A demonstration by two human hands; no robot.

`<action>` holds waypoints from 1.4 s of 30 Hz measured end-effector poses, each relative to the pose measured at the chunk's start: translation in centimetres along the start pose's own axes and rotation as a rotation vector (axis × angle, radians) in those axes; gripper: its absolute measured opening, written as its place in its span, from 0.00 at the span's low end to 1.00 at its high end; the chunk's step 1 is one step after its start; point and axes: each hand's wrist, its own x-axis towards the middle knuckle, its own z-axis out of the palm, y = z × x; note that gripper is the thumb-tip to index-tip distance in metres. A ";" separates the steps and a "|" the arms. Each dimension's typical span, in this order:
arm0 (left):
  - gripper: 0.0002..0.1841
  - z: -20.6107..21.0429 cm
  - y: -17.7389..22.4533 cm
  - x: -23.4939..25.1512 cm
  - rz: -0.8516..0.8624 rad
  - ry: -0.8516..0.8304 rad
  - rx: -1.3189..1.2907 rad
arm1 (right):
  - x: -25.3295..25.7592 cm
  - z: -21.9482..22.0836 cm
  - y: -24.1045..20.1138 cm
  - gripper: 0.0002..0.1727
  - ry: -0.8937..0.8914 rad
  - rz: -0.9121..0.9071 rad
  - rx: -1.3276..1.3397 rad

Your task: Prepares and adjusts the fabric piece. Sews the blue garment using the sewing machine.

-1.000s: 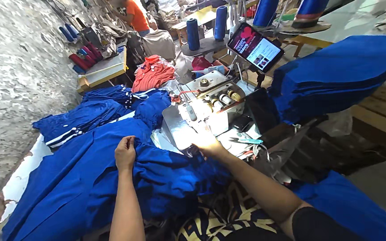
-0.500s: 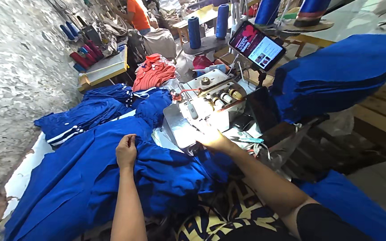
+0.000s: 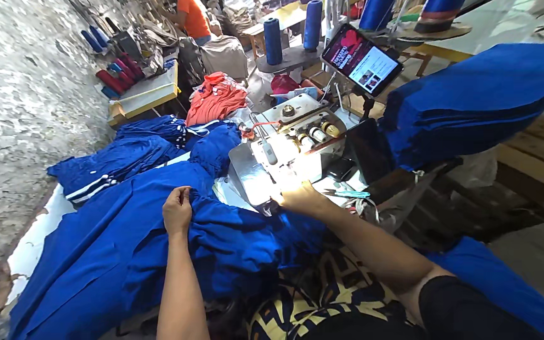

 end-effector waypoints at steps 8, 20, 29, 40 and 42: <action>0.15 -0.1 0.1 0.0 -0.001 -0.006 -0.008 | -0.2 6.0 2.2 0.19 0.834 -0.265 0.255; 0.16 0.1 0.0 0.1 0.034 0.007 -0.012 | 3.1 7.1 1.0 0.15 0.842 -0.632 0.610; 0.16 0.1 0.0 0.1 0.052 0.004 0.001 | 3.7 6.8 0.6 0.15 0.932 -0.612 0.621; 0.17 0.2 -0.2 0.2 0.062 0.018 0.012 | 3.6 6.2 0.4 0.15 0.935 -0.563 0.705; 0.16 0.2 0.0 0.2 0.061 0.018 0.010 | 3.8 6.5 0.1 0.15 0.949 -0.561 0.731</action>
